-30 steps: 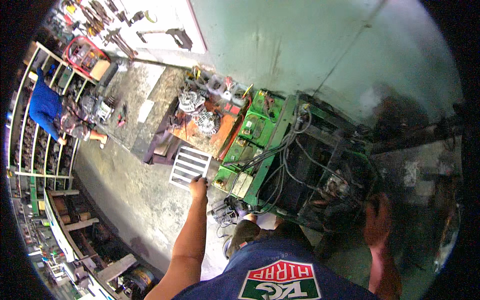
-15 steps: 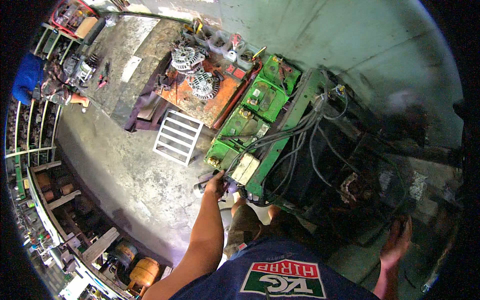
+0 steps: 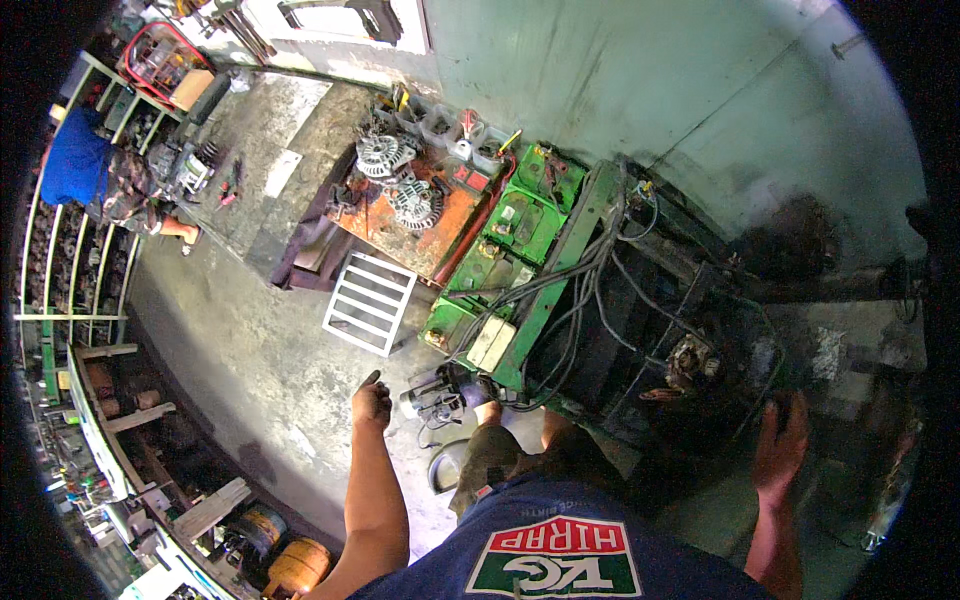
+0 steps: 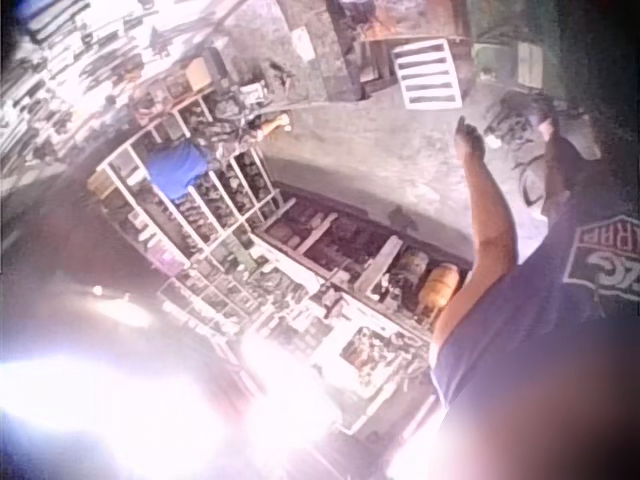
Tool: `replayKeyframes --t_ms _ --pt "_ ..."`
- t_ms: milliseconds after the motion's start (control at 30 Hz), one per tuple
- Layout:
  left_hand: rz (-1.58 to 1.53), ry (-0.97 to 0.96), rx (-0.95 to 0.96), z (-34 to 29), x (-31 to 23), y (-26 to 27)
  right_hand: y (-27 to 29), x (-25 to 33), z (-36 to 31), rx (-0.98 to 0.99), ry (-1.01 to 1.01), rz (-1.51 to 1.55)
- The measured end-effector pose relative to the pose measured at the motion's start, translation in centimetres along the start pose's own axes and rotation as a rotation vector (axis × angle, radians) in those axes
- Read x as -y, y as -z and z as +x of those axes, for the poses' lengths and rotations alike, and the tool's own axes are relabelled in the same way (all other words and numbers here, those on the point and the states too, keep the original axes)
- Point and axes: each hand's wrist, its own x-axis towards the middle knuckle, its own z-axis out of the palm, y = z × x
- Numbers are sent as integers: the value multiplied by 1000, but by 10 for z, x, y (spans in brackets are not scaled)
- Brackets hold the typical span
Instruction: The person removes an alternator from a green engine block using a wrench and screwdriver. They then move to a workbench and disassemble the alternator, removing the rear housing and internal components.
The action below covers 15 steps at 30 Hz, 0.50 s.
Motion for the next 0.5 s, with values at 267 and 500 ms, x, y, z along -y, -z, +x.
replayKeyframes --t_ms 267,500 --pt "1190 -579 191 -3 5 -184 0 0 3 74 -129 -99" --pt "1423 -565 794 43 12 -262 5 0 4 66 -64 -93"
